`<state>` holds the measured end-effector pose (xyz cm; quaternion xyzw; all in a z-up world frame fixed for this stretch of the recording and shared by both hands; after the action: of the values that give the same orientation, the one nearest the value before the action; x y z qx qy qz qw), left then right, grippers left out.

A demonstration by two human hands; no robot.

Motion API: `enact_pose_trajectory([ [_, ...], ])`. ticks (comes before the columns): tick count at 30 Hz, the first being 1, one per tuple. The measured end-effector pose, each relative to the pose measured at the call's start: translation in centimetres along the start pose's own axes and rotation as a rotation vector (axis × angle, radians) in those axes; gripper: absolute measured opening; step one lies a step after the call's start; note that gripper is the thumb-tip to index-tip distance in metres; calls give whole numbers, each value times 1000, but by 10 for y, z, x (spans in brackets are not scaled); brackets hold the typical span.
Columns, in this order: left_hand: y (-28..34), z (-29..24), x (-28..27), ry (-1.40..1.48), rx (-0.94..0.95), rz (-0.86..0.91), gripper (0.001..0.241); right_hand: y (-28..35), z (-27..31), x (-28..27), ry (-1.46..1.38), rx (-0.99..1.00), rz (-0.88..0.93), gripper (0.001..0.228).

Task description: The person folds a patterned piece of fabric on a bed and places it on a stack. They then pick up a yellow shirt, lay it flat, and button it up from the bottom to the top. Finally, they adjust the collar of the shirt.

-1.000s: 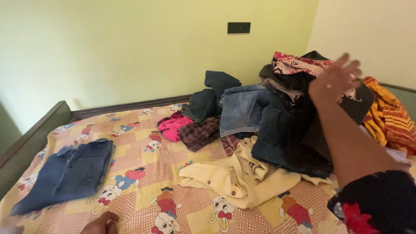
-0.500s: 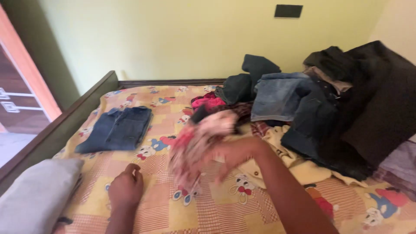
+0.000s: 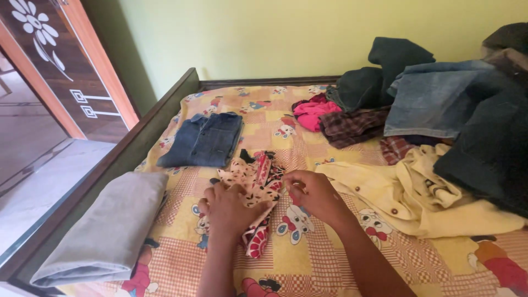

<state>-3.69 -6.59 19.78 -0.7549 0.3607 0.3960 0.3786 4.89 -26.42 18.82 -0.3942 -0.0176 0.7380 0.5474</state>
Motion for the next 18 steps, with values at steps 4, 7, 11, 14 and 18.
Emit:
enact_pose_trajectory([
  [4, 3, -13, 13, 166, 169, 26, 68, -4, -16, 29, -46, 121, 42, 32],
  [7, 1, -18, 55, 209, 336, 154, 39, -4, -28, 47, -15, 139, 37, 37],
  [11, 7, -30, 17, 602, 421, -80, 16, -5, -16, 24, -162, -2, -96, 29],
  [14, 7, -32, 0, 915, 403, 27, 19, -5, -3, -18, -394, -173, -180, 16],
  [18, -1, -23, -10, 1554, 225, 146, 35, 0, 19, -57, -505, -251, -134, 13],
])
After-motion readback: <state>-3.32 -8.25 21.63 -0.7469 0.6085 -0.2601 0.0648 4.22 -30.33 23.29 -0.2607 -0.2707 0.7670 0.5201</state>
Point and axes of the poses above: each hand's wrist, its own y-axis away from the middle knuckle, its own x-axis out of the palm, z = x × y, the point moved 8 cm from there along -y, towards the middle knuckle, and after that the axes turned 4 degrees about -z, right-handed, at the moved point
